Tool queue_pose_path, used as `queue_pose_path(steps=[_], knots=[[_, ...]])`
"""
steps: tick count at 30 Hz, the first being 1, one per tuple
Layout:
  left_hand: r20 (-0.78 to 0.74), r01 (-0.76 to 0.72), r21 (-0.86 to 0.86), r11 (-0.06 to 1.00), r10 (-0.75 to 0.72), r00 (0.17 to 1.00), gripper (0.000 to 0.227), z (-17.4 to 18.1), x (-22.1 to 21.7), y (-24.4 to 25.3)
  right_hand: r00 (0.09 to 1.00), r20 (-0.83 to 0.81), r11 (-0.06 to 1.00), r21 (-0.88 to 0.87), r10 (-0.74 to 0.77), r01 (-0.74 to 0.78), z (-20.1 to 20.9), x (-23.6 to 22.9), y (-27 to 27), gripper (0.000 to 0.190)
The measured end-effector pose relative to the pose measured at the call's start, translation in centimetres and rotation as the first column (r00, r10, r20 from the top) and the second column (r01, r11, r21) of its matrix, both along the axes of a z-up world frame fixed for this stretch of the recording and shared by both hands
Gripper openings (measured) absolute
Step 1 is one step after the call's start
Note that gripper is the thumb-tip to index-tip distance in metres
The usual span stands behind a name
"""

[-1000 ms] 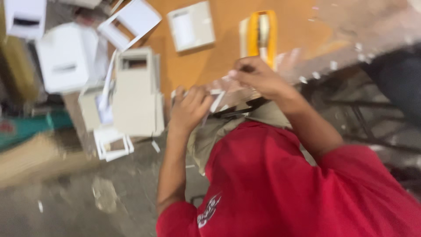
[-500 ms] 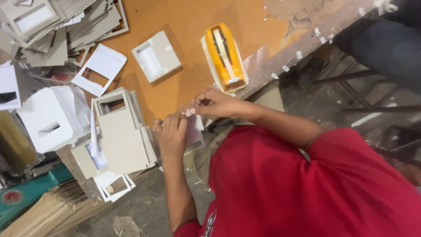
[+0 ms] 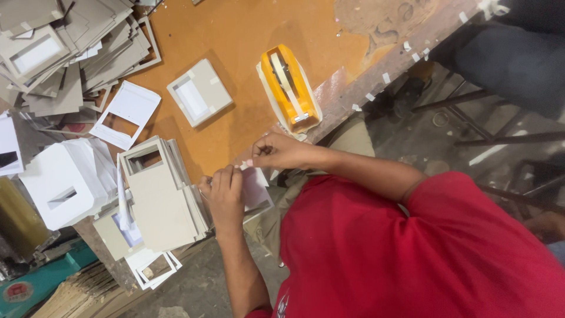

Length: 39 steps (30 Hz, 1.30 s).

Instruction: The person assembles white rectangular frames by hand, placing clear inserts into the frames and securing them with small pieces of tape. The person handles the frames one at a time, aligning the inserts and applying tape to the edges.

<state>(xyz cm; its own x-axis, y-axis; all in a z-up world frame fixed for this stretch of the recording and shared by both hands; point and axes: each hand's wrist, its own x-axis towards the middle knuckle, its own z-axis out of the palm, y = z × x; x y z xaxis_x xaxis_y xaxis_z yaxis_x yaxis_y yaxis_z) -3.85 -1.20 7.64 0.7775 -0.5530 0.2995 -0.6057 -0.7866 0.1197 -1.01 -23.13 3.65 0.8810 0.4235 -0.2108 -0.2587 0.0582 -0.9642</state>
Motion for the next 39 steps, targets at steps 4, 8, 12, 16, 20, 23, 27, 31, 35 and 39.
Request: queue_pose_path(steps=[4, 8, 12, 16, 20, 23, 27, 31, 35, 39], knots=[[0.035, 0.000, -0.008, 1.000, 0.000, 0.999, 0.025, -0.2, 0.2, 0.0, 0.996, 0.088, 0.999, 0.041, -0.009, 0.005, 0.3, 0.1, -0.1, 0.030], [0.033, -0.010, -0.039, 0.999, 0.011, 0.999, 0.025, -0.5, 0.7, 0.1, 0.992, 0.129, 0.995, -0.094, -0.006, 0.018, 0.8, 0.3, -0.3, 0.030], [-0.019, -0.026, -0.106, 0.994, 0.024, 1.000, 0.026, -1.3, 1.3, 0.4, 1.000, 0.017, 1.000, -0.019, -0.020, 0.020, 0.4, 0.1, 0.1, 0.030], [-0.065, -0.052, -0.162, 0.985, 0.042, 0.997, 0.022, -2.3, 2.3, 0.4, 0.999, -0.036, 0.998, 0.055, -0.006, 0.008, -0.5, 0.1, 0.2, 0.030], [-0.091, -0.135, -0.205, 0.969, 0.119, 0.989, 0.018, -3.1, 2.9, 0.0, 0.999, -0.025, 0.997, 0.067, -0.027, 0.028, -1.1, 0.2, 0.3, 0.029], [-0.122, -0.171, -0.248, 0.954, 0.145, 0.982, 0.014, -3.4, 3.2, -0.3, 0.997, -0.056, 0.997, 0.056, -0.052, 0.055, -1.1, 0.1, 0.3, 0.028], [-0.157, -0.238, -0.254, 0.937, 0.203, 0.966, 0.009, -3.8, 3.2, -0.6, 0.998, -0.020, 0.998, 0.007, -0.067, 0.067, -1.3, 0.2, 0.0, 0.029], [-0.210, -0.310, -0.268, 0.912, 0.259, 0.943, 0.007, -5.1, 3.1, -0.7, 0.998, 0.027, 0.998, -0.006, -0.062, 0.062, -2.5, 0.2, -0.2, 0.029], [-0.164, -0.269, -0.289, 0.919, 0.229, 0.960, 0.008, -6.7, 3.7, -0.3, 0.995, -0.038, 0.993, 0.066, -0.095, 0.098, -4.8, 0.6, -0.1, 0.027], [-0.157, -0.265, -0.283, 0.922, 0.228, 0.961, 0.008, -7.8, 3.8, 0.3, 0.987, 0.052, 0.985, 0.086, -0.152, 0.147, -7.2, 0.8, 0.1, 0.023]])
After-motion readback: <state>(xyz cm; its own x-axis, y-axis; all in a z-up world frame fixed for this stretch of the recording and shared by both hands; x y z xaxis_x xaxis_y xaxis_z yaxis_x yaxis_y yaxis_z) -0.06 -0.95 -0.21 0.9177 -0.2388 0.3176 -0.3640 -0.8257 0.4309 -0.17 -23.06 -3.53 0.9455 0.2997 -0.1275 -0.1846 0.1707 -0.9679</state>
